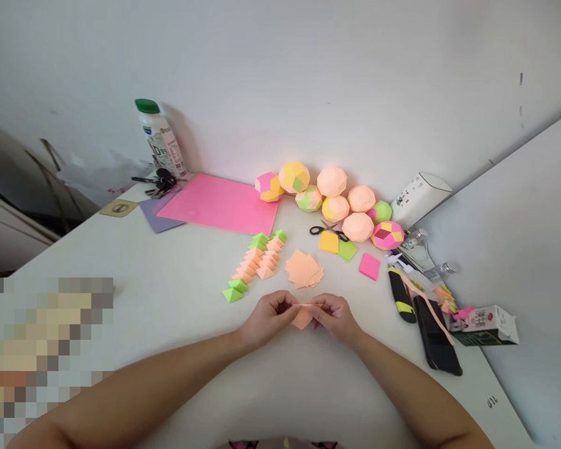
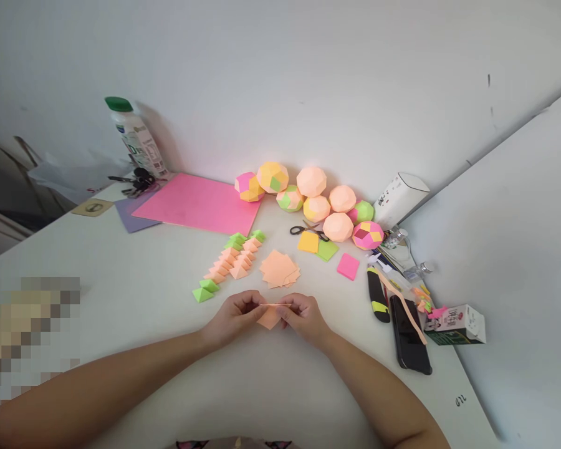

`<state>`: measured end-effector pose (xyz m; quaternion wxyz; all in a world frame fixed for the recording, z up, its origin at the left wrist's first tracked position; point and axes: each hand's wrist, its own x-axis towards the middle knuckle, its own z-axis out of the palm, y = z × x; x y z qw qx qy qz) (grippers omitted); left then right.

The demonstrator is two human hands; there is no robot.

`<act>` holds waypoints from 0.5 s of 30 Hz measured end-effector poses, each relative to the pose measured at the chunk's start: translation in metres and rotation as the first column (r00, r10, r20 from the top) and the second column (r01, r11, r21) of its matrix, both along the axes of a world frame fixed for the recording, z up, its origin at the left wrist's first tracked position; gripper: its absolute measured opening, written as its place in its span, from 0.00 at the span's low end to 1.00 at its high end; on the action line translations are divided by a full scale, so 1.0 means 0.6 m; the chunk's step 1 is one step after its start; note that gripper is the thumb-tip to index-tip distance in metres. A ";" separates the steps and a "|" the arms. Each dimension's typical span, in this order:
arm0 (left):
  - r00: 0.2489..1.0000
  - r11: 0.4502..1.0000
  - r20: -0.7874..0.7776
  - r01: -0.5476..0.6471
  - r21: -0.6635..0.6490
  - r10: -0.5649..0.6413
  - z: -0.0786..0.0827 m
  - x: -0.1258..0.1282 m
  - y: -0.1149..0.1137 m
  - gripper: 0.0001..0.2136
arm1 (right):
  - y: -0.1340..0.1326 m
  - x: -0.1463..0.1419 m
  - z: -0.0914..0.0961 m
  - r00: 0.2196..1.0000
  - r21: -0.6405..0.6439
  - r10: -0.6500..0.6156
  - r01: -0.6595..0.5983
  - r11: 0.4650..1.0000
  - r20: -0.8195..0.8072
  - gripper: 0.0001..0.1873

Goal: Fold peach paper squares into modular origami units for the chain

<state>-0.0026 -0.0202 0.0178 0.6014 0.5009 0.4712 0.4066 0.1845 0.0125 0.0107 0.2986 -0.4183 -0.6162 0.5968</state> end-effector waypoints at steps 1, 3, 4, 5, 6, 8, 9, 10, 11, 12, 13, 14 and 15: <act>1.000 1.000 -0.002 0.000 -0.001 0.000 0.000 0.000 0.000 0.10 | 0.000 0.000 0.000 1.000 0.002 0.001 -0.001 1.000 0.003 0.13; 1.000 1.000 -0.013 0.004 0.001 -0.004 0.001 0.001 0.000 0.09 | -0.001 0.000 -0.001 1.000 0.004 0.006 -0.006 1.000 0.014 0.13; 1.000 1.000 -0.025 0.007 0.008 -0.007 0.001 0.002 -0.001 0.09 | -0.001 -0.001 -0.001 1.000 0.008 0.010 -0.010 1.000 0.022 0.13; 0.999 1.000 -0.042 0.010 0.017 -0.009 0.001 0.002 -0.001 0.09 | -0.002 -0.001 -0.001 0.999 0.014 0.015 -0.016 1.000 0.031 0.13; 0.998 1.000 -0.061 0.012 0.027 -0.011 0.001 0.003 -0.001 0.09 | -0.002 -0.001 -0.001 0.999 0.021 0.022 -0.022 1.000 0.040 0.13; 0.996 0.999 -0.093 0.018 0.043 -0.014 0.001 0.004 -0.002 0.08 | -0.003 -0.002 0.000 0.998 0.035 0.031 -0.033 0.999 0.057 0.13; 0.995 0.999 -0.099 0.023 0.048 -0.018 0.001 0.004 -0.002 0.08 | -0.004 -0.003 0.000 0.998 0.040 0.034 -0.037 0.999 0.062 0.13; 0.995 0.998 -0.097 0.025 0.050 -0.020 0.000 0.004 -0.002 0.07 | -0.004 -0.003 0.001 0.997 0.042 0.036 -0.039 0.998 0.063 0.13; 0.996 0.999 -0.090 0.022 0.048 -0.018 0.000 0.004 -0.002 0.07 | -0.004 -0.003 0.001 0.997 0.044 0.037 -0.039 0.998 0.062 0.13; 0.997 0.999 -0.078 0.013 0.045 -0.009 0.001 0.004 -0.002 0.07 | -0.004 -0.003 0.001 0.998 0.044 0.036 -0.038 0.998 0.056 0.13; 0.998 0.999 -0.064 -0.003 0.041 0.006 0.001 0.004 -0.003 0.06 | -0.004 -0.003 0.001 0.998 0.042 0.032 -0.034 0.999 0.047 0.13; 0.998 0.999 -0.050 -0.023 0.038 0.025 0.003 0.003 -0.003 0.06 | -0.003 -0.003 0.001 0.999 0.036 0.027 -0.028 0.999 0.036 0.13; 0.998 0.998 -0.037 -0.043 0.035 0.044 0.004 0.002 -0.003 0.06 | -0.002 -0.003 0.000 1.000 0.027 0.021 -0.021 0.999 0.023 0.13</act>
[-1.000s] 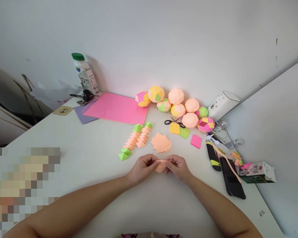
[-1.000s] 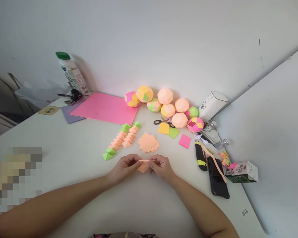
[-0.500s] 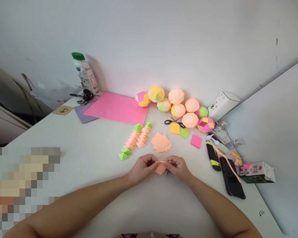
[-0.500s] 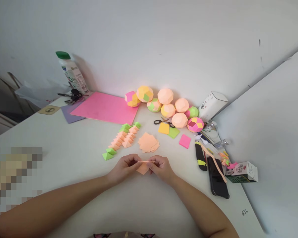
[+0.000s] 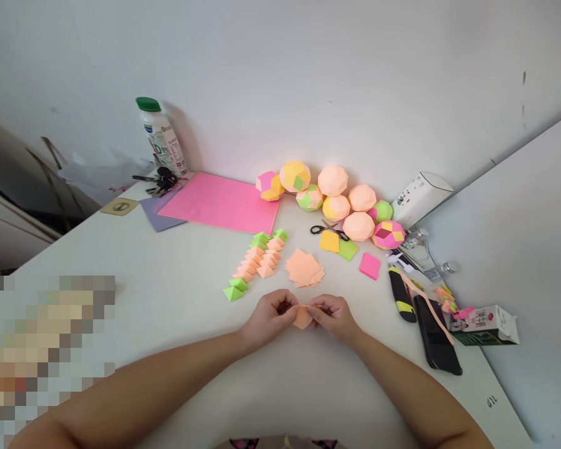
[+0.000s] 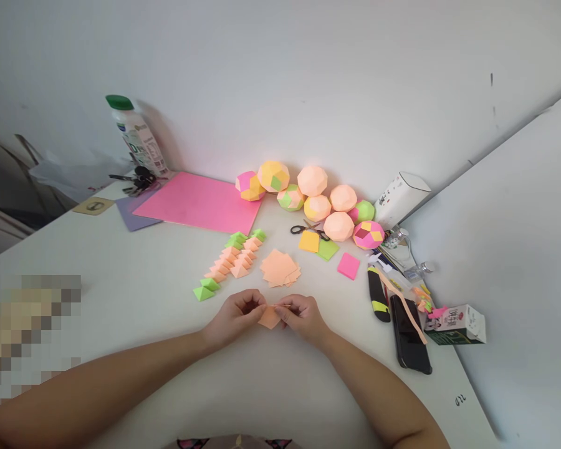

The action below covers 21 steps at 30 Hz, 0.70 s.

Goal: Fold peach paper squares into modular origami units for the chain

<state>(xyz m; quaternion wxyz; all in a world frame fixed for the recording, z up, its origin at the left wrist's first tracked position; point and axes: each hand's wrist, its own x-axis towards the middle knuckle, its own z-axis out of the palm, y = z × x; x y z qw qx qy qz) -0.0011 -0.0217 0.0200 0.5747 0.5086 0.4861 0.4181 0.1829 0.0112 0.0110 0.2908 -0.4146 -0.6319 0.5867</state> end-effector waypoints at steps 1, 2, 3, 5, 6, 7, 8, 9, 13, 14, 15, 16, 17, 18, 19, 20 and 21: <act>1.000 1.000 0.012 -0.018 -0.002 0.018 0.001 -0.001 0.000 0.05 | 0.001 0.000 0.000 1.000 -0.012 -0.008 0.008 1.000 -0.013 0.12; 0.999 1.000 0.023 -0.030 -0.005 0.030 0.002 -0.002 0.000 0.05 | 0.002 0.001 0.000 1.000 -0.026 -0.015 0.015 1.000 -0.024 0.12; 0.999 0.999 0.037 -0.038 -0.008 0.038 0.003 -0.004 0.000 0.06 | 0.002 0.002 0.000 0.999 -0.039 -0.024 0.022 0.999 -0.033 0.11; 0.996 0.999 0.074 -0.048 -0.011 0.049 0.004 -0.006 0.000 0.06 | 0.003 0.003 0.000 0.998 -0.059 -0.038 0.035 0.998 -0.048 0.11; 0.994 0.999 0.096 -0.049 -0.010 0.050 0.004 -0.006 0.000 0.06 | 0.003 0.003 -0.001 0.998 -0.067 -0.043 0.039 0.997 -0.053 0.11; 0.992 0.999 0.115 -0.044 -0.007 0.045 0.004 -0.006 -0.001 0.05 | 0.003 0.003 -0.001 0.998 -0.071 -0.042 0.038 0.997 -0.056 0.11; 0.992 1.000 0.126 -0.030 -0.004 0.030 0.003 -0.005 -0.001 0.06 | 0.002 0.003 -0.001 0.998 -0.071 -0.036 0.032 0.997 -0.055 0.11; 0.993 1.000 0.121 -0.006 -0.004 0.006 0.003 -0.005 -0.001 0.06 | 0.002 0.003 -0.001 0.998 -0.068 -0.027 0.023 0.997 -0.051 0.11; 0.997 0.997 0.003 0.080 -0.019 -0.080 0.000 -0.001 -0.001 0.08 | -0.001 0.000 0.001 1.000 -0.035 0.003 -0.004 0.999 -0.023 0.12; 0.997 0.997 -0.014 0.079 -0.017 -0.079 -0.001 -0.001 0.000 0.08 | -0.002 0.000 0.002 1.000 -0.029 0.002 -0.003 1.000 -0.020 0.12; 0.997 0.997 -0.020 0.071 -0.012 -0.071 -0.002 -0.001 0.000 0.08 | -0.002 -0.001 0.003 1.000 -0.024 -0.002 0.001 1.000 -0.020 0.12; 0.998 0.998 -0.019 0.064 -0.006 -0.064 -0.002 -0.001 0.000 0.08 | -0.002 -0.001 0.005 1.000 -0.020 -0.006 0.006 1.000 -0.022 0.11; 0.998 0.998 -0.016 0.061 -0.001 -0.061 -0.003 -0.002 0.000 0.08 | -0.002 -0.002 0.005 1.000 -0.018 -0.010 0.010 1.000 -0.024 0.11; 0.998 0.998 -0.015 0.063 0.003 -0.063 -0.003 -0.002 0.000 0.07 | -0.002 -0.002 0.006 1.000 -0.015 -0.012 0.012 1.000 -0.026 0.11; 0.998 0.998 -0.017 0.068 0.007 -0.068 -0.003 -0.002 0.000 0.07 | -0.002 -0.002 0.006 1.000 -0.011 -0.007 0.007 1.000 -0.024 0.11; 0.997 0.997 -0.024 0.076 0.013 -0.075 -0.003 -0.002 -0.001 0.07 | -0.002 -0.002 0.005 1.000 -0.003 0.002 -0.002 1.000 -0.017 0.10; 0.996 0.996 -0.035 0.082 0.022 -0.081 -0.004 -0.001 -0.001 0.07 | -0.002 -0.002 0.005 1.000 0.008 0.012 -0.012 1.000 -0.004 0.10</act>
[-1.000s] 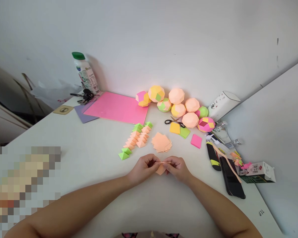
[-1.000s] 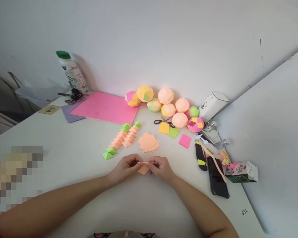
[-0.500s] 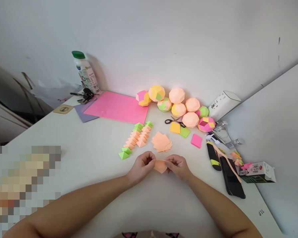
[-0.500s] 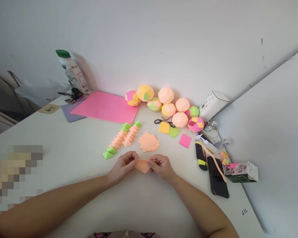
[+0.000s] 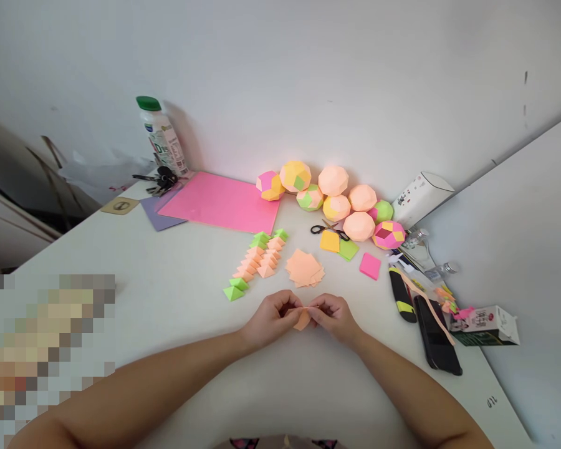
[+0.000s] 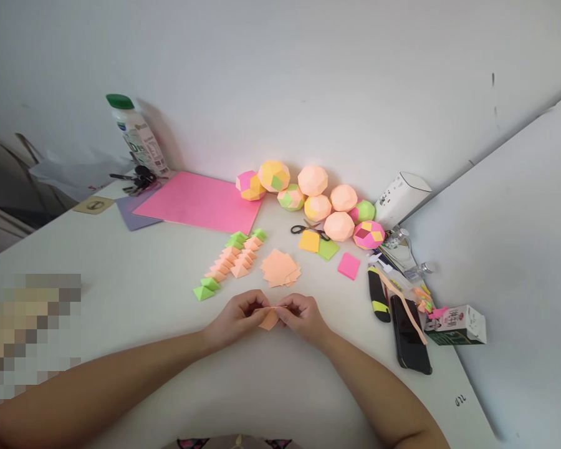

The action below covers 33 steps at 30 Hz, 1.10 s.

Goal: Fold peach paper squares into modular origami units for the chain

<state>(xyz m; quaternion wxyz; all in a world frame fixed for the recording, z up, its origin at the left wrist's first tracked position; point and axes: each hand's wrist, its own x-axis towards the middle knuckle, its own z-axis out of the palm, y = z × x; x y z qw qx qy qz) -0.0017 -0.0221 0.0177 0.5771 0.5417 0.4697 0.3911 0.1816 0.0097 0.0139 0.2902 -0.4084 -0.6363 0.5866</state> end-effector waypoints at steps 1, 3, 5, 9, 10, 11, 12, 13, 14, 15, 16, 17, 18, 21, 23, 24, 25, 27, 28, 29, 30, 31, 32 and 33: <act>1.000 1.000 -0.012 0.005 0.011 -0.004 -0.001 0.001 0.000 0.07 | 0.000 0.000 -0.001 1.000 0.014 0.010 -0.010 1.000 0.017 0.10; 0.999 1.000 -0.034 0.009 0.025 -0.008 -0.002 0.002 0.000 0.08 | -0.001 0.000 -0.002 0.998 0.044 0.024 -0.026 0.999 0.051 0.10; 0.999 1.000 -0.035 0.009 0.018 -0.009 -0.002 0.003 -0.001 0.08 | -0.002 0.001 -0.001 0.997 0.063 0.023 -0.027 0.998 0.068 0.10; 1.000 1.000 -0.023 -0.006 -0.009 0.006 0.000 0.001 -0.001 0.07 | -0.002 0.002 0.001 0.999 0.052 0.007 -0.010 0.999 0.042 0.11; 1.000 1.000 -0.023 -0.012 -0.012 0.012 0.001 0.001 -0.001 0.07 | -0.002 0.003 0.001 0.999 0.046 0.011 -0.013 0.999 0.034 0.10; 1.000 1.000 -0.022 -0.014 -0.012 0.014 0.001 0.001 -0.001 0.06 | -0.001 0.003 0.000 0.999 0.045 0.016 -0.018 0.999 0.030 0.10; 1.000 1.000 -0.021 -0.012 -0.011 0.012 0.001 0.001 -0.001 0.06 | -0.001 0.003 -0.001 0.999 0.052 0.021 -0.023 0.998 0.031 0.09; 1.000 1.000 -0.020 -0.006 -0.007 0.006 0.000 0.001 -0.001 0.06 | -0.001 0.003 -0.003 0.999 0.067 0.028 -0.030 0.997 0.038 0.09; 1.000 1.000 -0.021 -0.001 -0.001 0.001 -0.002 0.002 -0.001 0.07 | -0.001 0.003 -0.004 0.998 0.089 0.034 -0.038 0.995 0.048 0.08; 1.000 1.000 -0.025 0.007 0.005 -0.007 -0.003 0.002 0.000 0.07 | -0.001 0.002 -0.005 0.997 0.114 0.040 -0.046 0.992 0.060 0.07; 0.999 1.000 -0.030 0.017 0.012 -0.017 -0.005 0.003 0.000 0.07 | -0.001 0.001 -0.005 0.996 0.138 0.045 -0.055 0.989 0.072 0.07; 0.999 0.999 -0.038 0.026 0.018 -0.026 -0.007 0.003 0.000 0.06 | -0.002 0.000 -0.005 0.995 0.155 0.051 -0.063 0.986 0.083 0.06; 0.998 0.999 -0.048 0.034 0.023 -0.033 -0.008 0.004 -0.001 0.06 | -0.003 0.000 -0.004 0.995 0.163 0.056 -0.069 0.984 0.089 0.05; 0.997 0.999 -0.070 0.047 0.025 -0.045 -0.008 0.003 -0.001 0.04 | -0.004 -0.001 0.000 0.996 0.141 0.036 -0.046 0.989 0.079 0.04; 0.998 0.999 -0.058 0.041 0.005 -0.041 -0.006 0.002 -0.001 0.04 | -0.004 0.001 0.001 0.999 0.095 0.006 -0.010 0.995 0.041 0.04; 0.999 0.999 -0.041 0.036 -0.011 -0.036 -0.004 0.001 -0.001 0.05 | -0.003 0.002 0.001 1.000 0.066 -0.012 0.011 0.998 0.013 0.05; 0.999 0.999 -0.019 0.028 -0.027 -0.029 -0.002 0.000 0.000 0.05 | -0.001 0.004 0.001 0.999 0.038 -0.035 0.036 0.999 -0.021 0.05; 1.000 0.999 0.029 0.010 -0.047 -0.008 0.001 -0.001 0.001 0.05 | 0.003 0.007 0.000 0.990 -0.009 -0.094 0.093 0.996 -0.103 0.06; 0.999 0.999 0.048 -0.001 -0.051 0.004 0.002 -0.002 0.001 0.05 | 0.005 0.008 0.000 0.982 -0.026 -0.120 0.118 0.993 -0.143 0.07; 0.998 0.999 0.062 -0.010 -0.054 0.014 0.002 -0.003 0.001 0.06 | 0.006 0.009 0.000 0.975 -0.039 -0.137 0.133 0.990 -0.175 0.07; 0.997 0.998 0.070 -0.018 -0.058 0.022 0.002 -0.003 0.002 0.06 | 0.007 0.009 0.000 0.971 -0.047 -0.140 0.133 0.990 -0.195 0.08; 0.997 0.998 0.076 -0.023 -0.065 0.028 0.002 -0.003 0.002 0.07 | 0.008 0.008 0.000 0.973 -0.052 -0.124 0.116 0.992 -0.196 0.08; 0.996 0.996 0.084 -0.025 -0.080 0.032 0.000 -0.003 0.002 0.07 | 0.007 0.007 0.001 0.979 -0.053 -0.097 0.089 0.995 -0.178 0.09; 0.995 0.995 0.098 -0.024 -0.098 0.034 -0.001 -0.003 0.002 0.08 | 0.007 0.006 0.001 0.987 -0.053 -0.067 0.060 0.997 -0.146 0.10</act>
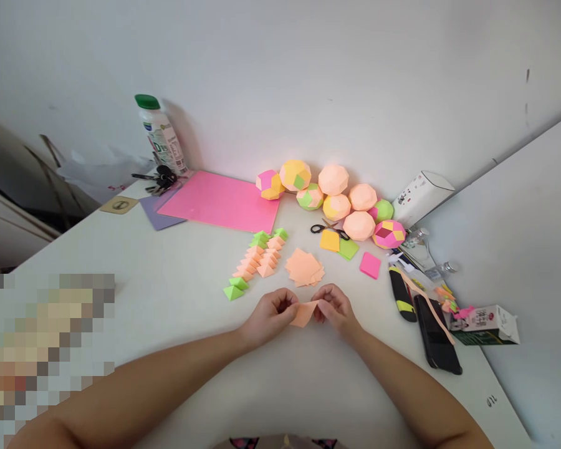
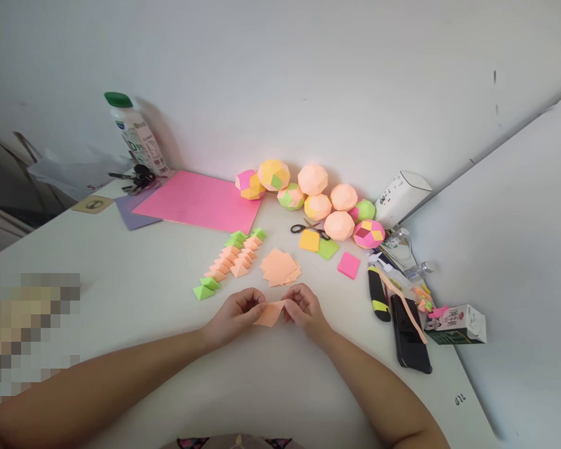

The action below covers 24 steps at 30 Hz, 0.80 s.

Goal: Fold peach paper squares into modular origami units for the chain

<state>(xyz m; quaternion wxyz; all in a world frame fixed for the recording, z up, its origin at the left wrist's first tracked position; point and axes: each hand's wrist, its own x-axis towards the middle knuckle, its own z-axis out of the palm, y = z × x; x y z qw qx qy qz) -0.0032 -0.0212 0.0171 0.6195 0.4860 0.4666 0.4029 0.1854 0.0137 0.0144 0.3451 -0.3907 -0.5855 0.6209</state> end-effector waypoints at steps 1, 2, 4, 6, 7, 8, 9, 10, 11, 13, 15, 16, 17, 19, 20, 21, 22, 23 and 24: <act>1.000 1.000 0.020 -0.002 -0.019 0.002 -0.001 0.001 0.000 0.09 | -0.001 -0.001 0.000 0.999 0.000 0.022 -0.022 1.000 0.038 0.11; 0.999 0.999 0.039 -0.001 -0.036 0.002 -0.003 0.001 0.000 0.10 | -0.002 -0.002 0.000 0.997 0.003 0.034 -0.035 0.999 0.073 0.12; 0.997 0.999 0.071 0.002 -0.051 0.002 -0.004 0.002 0.000 0.12 | -0.003 -0.003 0.000 0.993 0.015 0.024 -0.026 1.000 0.117 0.13; 0.995 0.999 0.101 0.003 -0.047 0.002 -0.002 0.003 0.000 0.13 | -0.003 -0.003 -0.001 0.991 0.025 0.009 -0.012 1.000 0.136 0.14; 0.993 0.999 0.117 -0.001 -0.042 0.006 -0.002 0.003 0.000 0.14 | -0.003 -0.003 -0.001 0.990 0.026 0.008 -0.012 1.000 0.140 0.14; 0.991 0.999 0.132 -0.007 -0.036 0.012 -0.001 0.003 0.000 0.14 | -0.002 -0.003 -0.001 0.990 0.026 0.014 -0.018 1.000 0.143 0.15; 0.990 0.999 0.141 -0.015 -0.029 0.019 -0.001 0.003 0.001 0.14 | -0.001 -0.002 -0.001 0.989 0.026 0.021 -0.025 0.999 0.144 0.15; 0.990 0.999 0.140 -0.027 -0.023 0.030 -0.001 0.002 0.001 0.14 | -0.001 -0.003 -0.001 0.989 0.026 0.029 -0.034 0.999 0.144 0.15; 0.990 0.999 0.130 -0.045 -0.017 0.047 -0.001 0.002 0.002 0.13 | -0.001 -0.003 -0.001 0.989 0.026 0.037 -0.041 0.999 0.144 0.14; 0.991 0.996 0.097 -0.090 -0.013 0.091 -0.004 0.000 0.003 0.12 | 0.000 -0.003 0.000 0.988 0.021 0.052 -0.056 0.998 0.147 0.14; 0.989 0.992 0.073 -0.126 -0.001 0.126 -0.007 -0.001 0.004 0.12 | 0.000 -0.004 0.002 0.986 0.013 0.063 -0.065 0.998 0.153 0.14; 0.989 0.991 0.073 -0.134 0.015 0.132 -0.008 -0.002 0.005 0.12 | 0.000 -0.003 0.002 0.986 0.010 0.066 -0.068 0.998 0.154 0.14; 0.988 0.990 0.079 -0.135 0.036 0.132 -0.009 -0.003 0.005 0.11 | -0.001 -0.003 0.002 0.986 0.007 0.067 -0.069 0.998 0.154 0.14; 0.987 0.987 0.096 -0.138 0.083 0.130 -0.010 -0.004 0.005 0.11 | -0.001 -0.002 0.002 0.987 -0.001 0.065 -0.066 0.998 0.148 0.14; 0.986 0.984 0.101 -0.143 0.105 0.133 -0.011 -0.004 0.005 0.11 | -0.001 -0.002 0.002 0.988 -0.004 0.064 -0.064 0.998 0.143 0.14; 0.985 0.981 0.103 -0.152 0.122 0.140 -0.011 -0.004 0.006 0.10 | -0.001 -0.002 0.001 0.989 -0.007 0.061 -0.061 0.998 0.138 0.14; 0.984 0.978 0.103 -0.160 0.135 0.147 -0.012 -0.004 0.006 0.10 | -0.001 -0.001 0.001 0.989 -0.011 0.059 -0.058 0.998 0.133 0.14; 0.983 0.975 0.105 -0.167 0.145 0.152 -0.012 -0.004 0.006 0.09 | -0.001 -0.001 0.000 0.990 -0.016 0.057 -0.056 0.998 0.128 0.13; 0.982 0.975 0.111 -0.168 0.145 0.153 -0.013 -0.004 0.006 0.09 | -0.001 -0.001 0.000 0.991 -0.019 0.058 -0.056 0.998 0.123 0.14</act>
